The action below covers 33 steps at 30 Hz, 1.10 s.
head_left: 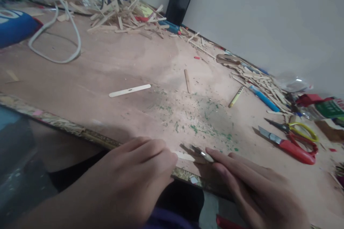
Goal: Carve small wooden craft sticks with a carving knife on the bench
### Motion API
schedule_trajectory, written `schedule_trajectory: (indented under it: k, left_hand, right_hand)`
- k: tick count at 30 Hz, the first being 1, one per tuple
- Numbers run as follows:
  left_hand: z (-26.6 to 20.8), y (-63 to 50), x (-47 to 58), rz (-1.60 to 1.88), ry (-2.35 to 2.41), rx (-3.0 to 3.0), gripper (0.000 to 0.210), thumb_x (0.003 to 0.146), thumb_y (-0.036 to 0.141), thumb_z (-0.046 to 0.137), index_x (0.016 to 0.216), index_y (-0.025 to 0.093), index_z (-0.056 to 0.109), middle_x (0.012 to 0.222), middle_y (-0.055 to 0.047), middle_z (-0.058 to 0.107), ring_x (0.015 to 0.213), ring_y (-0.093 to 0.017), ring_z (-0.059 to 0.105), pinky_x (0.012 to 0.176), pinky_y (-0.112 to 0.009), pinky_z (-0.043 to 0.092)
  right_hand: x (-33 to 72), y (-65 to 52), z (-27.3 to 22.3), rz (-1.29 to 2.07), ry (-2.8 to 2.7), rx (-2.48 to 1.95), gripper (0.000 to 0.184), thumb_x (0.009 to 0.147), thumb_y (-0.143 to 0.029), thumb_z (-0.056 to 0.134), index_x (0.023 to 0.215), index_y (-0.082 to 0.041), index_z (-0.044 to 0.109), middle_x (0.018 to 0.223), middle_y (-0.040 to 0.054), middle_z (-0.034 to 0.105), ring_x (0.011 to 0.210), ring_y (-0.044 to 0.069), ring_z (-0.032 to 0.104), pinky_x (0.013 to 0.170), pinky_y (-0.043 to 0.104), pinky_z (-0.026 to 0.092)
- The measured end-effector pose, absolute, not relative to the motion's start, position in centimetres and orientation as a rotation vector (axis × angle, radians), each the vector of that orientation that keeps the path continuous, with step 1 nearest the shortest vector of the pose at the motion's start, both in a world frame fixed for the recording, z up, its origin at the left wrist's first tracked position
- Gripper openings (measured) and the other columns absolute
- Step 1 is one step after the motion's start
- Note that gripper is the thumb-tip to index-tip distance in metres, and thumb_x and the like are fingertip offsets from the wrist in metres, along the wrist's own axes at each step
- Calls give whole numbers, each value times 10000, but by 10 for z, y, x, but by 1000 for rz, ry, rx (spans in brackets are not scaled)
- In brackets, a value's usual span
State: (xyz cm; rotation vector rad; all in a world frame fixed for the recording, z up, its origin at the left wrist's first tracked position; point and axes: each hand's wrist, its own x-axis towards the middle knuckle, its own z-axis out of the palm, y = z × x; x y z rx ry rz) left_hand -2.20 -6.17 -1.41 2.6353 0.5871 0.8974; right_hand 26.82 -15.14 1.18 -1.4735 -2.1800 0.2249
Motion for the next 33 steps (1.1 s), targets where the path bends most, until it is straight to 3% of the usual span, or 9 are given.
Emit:
schedule_trajectory:
  k: [6, 11, 14, 18, 20, 23, 25, 28, 33]
  left_hand:
    - [-16, -60, -19, 931, 589, 2682, 432, 1274, 118, 511, 883, 223, 661, 1059, -12, 833, 950, -198, 741, 876, -417, 615]
    - [-15, -63, -18, 911, 611, 2762, 426, 1307, 202, 493, 912, 232, 648, 1031, -17, 793, 946, -212, 714, 861, -452, 582]
    - [-11, -62, -18, 903, 606, 2775, 410, 1288, 185, 493, 902, 249, 616, 1016, -31, 782, 929, -240, 689, 833, -471, 551]
    - [1, -51, -16, 749, 553, 2860, 309, 1104, -10, 517, 1008, 237, 676, 1095, -41, 798, 993, -255, 706, 911, -434, 581]
    - [7, -40, -13, 632, 529, 2887, 402, 949, -81, 525, 1138, 208, 729, 1169, -50, 809, 1061, -255, 731, 945, -401, 593]
    - [12, -22, -8, 461, 526, 2801, 512, 775, -116, 528, 1084, 229, 745, 1069, -16, 792, 961, -231, 739, 819, -366, 559]
    - [13, -11, -6, 366, 539, 2714, 530, 735, -137, 521, 1024, 247, 745, 990, 12, 760, 869, -204, 718, 748, -345, 517]
    - [14, -2, -3, 359, 556, 2657, 515, 781, -141, 536, 1015, 254, 770, 982, 20, 759, 877, -191, 714, 760, -325, 504]
    - [16, 0, -4, 503, 582, 2647, 354, 1014, -39, 590, 1029, 230, 820, 1003, 3, 775, 867, -192, 700, 755, -335, 501]
  right_hand:
    - [264, -153, 17, 315, -2189, -1476, 327, 1220, -160, 648, 1457, -268, 844, 1162, 83, 966, 910, 202, 956, 666, 192, 702]
    - [255, -146, 6, 392, -2038, -1514, 303, 1240, -222, 639, 1407, -232, 890, 887, 18, 880, 633, 142, 828, 572, 215, 628]
    - [255, -146, 5, 407, -1938, -1516, 284, 1240, -260, 660, 1384, -266, 905, 862, -1, 876, 621, 135, 817, 581, 203, 634]
    - [260, -148, 11, 319, -1878, -1561, 286, 1241, -316, 667, 1352, -356, 928, 1091, 28, 973, 841, 191, 938, 578, 186, 665]
    - [265, -150, 16, 232, -1892, -1635, 295, 1239, -345, 672, 1341, -374, 948, 1177, 42, 980, 945, 236, 964, 595, 203, 697]
    - [275, -152, 22, 204, -1895, -1743, 291, 1225, -368, 695, 1305, -354, 975, 1197, 38, 977, 985, 270, 972, 785, 265, 782]
    - [283, -154, 25, 183, -1888, -1795, 288, 1220, -407, 704, 1283, -373, 983, 1209, 8, 974, 1023, 271, 971, 902, 294, 789]
    - [291, -154, 28, 163, -1902, -1791, 264, 1187, -462, 748, 1258, -386, 991, 1187, 2, 978, 995, 272, 972, 825, 266, 787]
    - [279, -140, 35, 154, -1847, -1724, 265, 1037, -555, 901, 1143, -338, 1011, 842, 66, 917, 783, 325, 926, 546, 282, 724]
